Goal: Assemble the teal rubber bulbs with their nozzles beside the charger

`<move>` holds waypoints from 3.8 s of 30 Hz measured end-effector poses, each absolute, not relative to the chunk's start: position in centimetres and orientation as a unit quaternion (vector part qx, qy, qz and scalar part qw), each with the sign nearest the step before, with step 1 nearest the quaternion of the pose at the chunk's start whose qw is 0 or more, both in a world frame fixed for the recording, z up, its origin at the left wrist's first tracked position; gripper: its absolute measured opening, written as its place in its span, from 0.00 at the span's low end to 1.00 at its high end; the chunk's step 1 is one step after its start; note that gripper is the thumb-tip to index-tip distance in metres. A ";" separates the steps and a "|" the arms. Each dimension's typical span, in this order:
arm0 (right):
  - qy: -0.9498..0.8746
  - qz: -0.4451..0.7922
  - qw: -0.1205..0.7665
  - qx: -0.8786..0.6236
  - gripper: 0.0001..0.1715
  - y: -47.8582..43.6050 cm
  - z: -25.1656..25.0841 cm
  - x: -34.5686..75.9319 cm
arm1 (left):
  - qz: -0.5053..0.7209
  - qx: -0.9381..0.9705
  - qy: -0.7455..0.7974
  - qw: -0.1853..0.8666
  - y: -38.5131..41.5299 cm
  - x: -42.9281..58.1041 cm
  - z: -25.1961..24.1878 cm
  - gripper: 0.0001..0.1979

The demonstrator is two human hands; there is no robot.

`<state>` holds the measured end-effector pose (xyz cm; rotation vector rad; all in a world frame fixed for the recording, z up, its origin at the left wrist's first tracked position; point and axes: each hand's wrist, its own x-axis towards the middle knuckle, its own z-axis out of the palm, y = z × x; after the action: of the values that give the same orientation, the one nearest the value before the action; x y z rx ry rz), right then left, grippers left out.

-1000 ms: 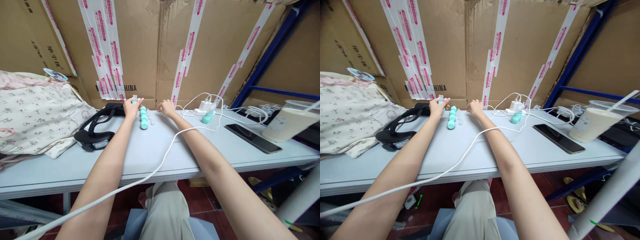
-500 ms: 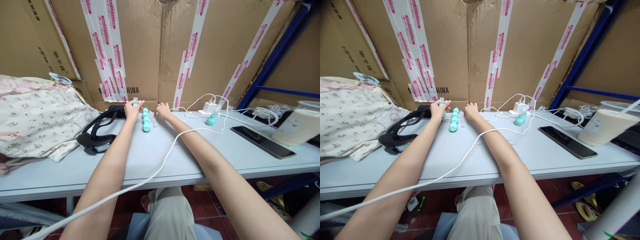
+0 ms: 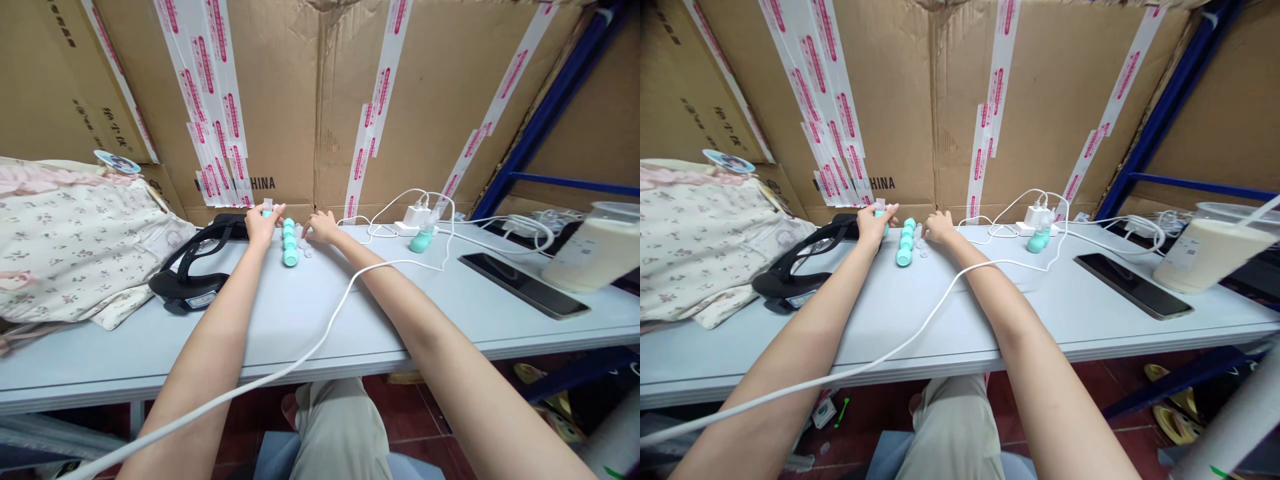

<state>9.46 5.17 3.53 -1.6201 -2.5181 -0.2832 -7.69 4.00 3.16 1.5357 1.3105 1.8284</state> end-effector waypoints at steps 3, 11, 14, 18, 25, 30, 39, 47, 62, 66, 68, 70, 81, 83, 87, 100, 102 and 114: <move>-0.837 -0.085 0.071 -0.536 0.12 5.3 3.7 9.6 | 0.658 0.549 0.467 0.218 3.9 -7.7 3.1 0.17; -0.853 -0.014 0.041 -0.521 0.13 5.5 4.4 10.0 | 0.654 0.549 0.471 0.222 3.9 -7.7 3.1 0.17; -0.857 -0.009 0.048 -0.513 0.13 5.8 4.0 10.0 | 0.653 0.548 0.472 0.224 3.9 -7.7 3.2 0.17; -0.858 -0.013 0.051 -0.511 0.12 5.9 3.8 10.0 | 0.655 0.545 0.471 0.228 3.8 -7.6 3.2 0.17; -0.861 0.016 0.051 -0.505 0.14 5.7 4.3 10.5 | 0.647 0.550 0.477 0.226 3.7 -7.6 3.2 0.17; -0.870 0.027 0.052 -0.489 0.15 5.8 4.1 10.3 | 0.648 0.551 0.475 0.225 3.3 -7.5 3.4 0.16; -0.863 -0.005 0.069 -0.500 0.14 6.1 4.3 10.5 | 0.645 0.553 0.478 0.223 3.4 -7.5 3.4 0.16; -0.862 -0.045 0.047 -0.503 0.11 5.3 4.2 10.1 | 0.645 0.549 0.475 0.239 3.4 -7.5 3.3 0.15; -0.867 0.069 0.011 -0.493 0.20 5.4 4.6 9.7 | 0.635 0.547 0.491 0.239 3.9 -7.6 2.6 0.16; -0.874 0.097 0.015 -0.476 0.24 5.6 4.7 9.8 | 0.625 0.551 0.499 0.237 4.1 -7.6 2.3 0.17; -0.877 0.113 0.017 -0.468 0.25 5.7 4.7 9.9 | 0.618 0.556 0.503 0.236 4.1 -7.6 2.3 0.18; -0.878 0.128 0.022 -0.462 0.26 5.8 4.6 9.9 | 0.609 0.562 0.507 0.237 4.2 -7.6 2.2 0.17; -0.876 0.272 0.046 -0.395 0.17 5.5 6.4 12.6 | 0.580 0.594 0.500 0.245 3.9 -7.3 2.1 0.17; -0.872 0.300 0.024 -0.386 0.16 5.6 6.6 13.3 | 0.580 0.595 0.500 0.245 3.9 -7.2 2.1 0.17; -0.871 0.241 0.093 -0.417 0.18 5.7 6.4 13.1 | 0.577 0.599 0.498 0.245 4.0 -7.1 1.9 0.17; -0.874 0.099 0.032 -0.475 0.12 5.5 6.8 10.5 | 0.573 0.586 0.510 0.262 3.9 -7.0 2.0 0.16; -0.863 0.051 0.055 -0.499 0.13 6.3 6.6 10.8 | 0.574 0.587 0.507 0.262 4.0 -7.0 2.0 0.17; -0.867 -0.011 0.026 -0.497 0.09 7.1 5.5 10.2 | 0.569 0.582 0.517 0.266 3.8 -6.9 2.1 0.17</move>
<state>10.23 7.06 5.46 -1.5357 -2.6818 -0.0333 -6.91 3.81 2.10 1.5708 1.3969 1.5352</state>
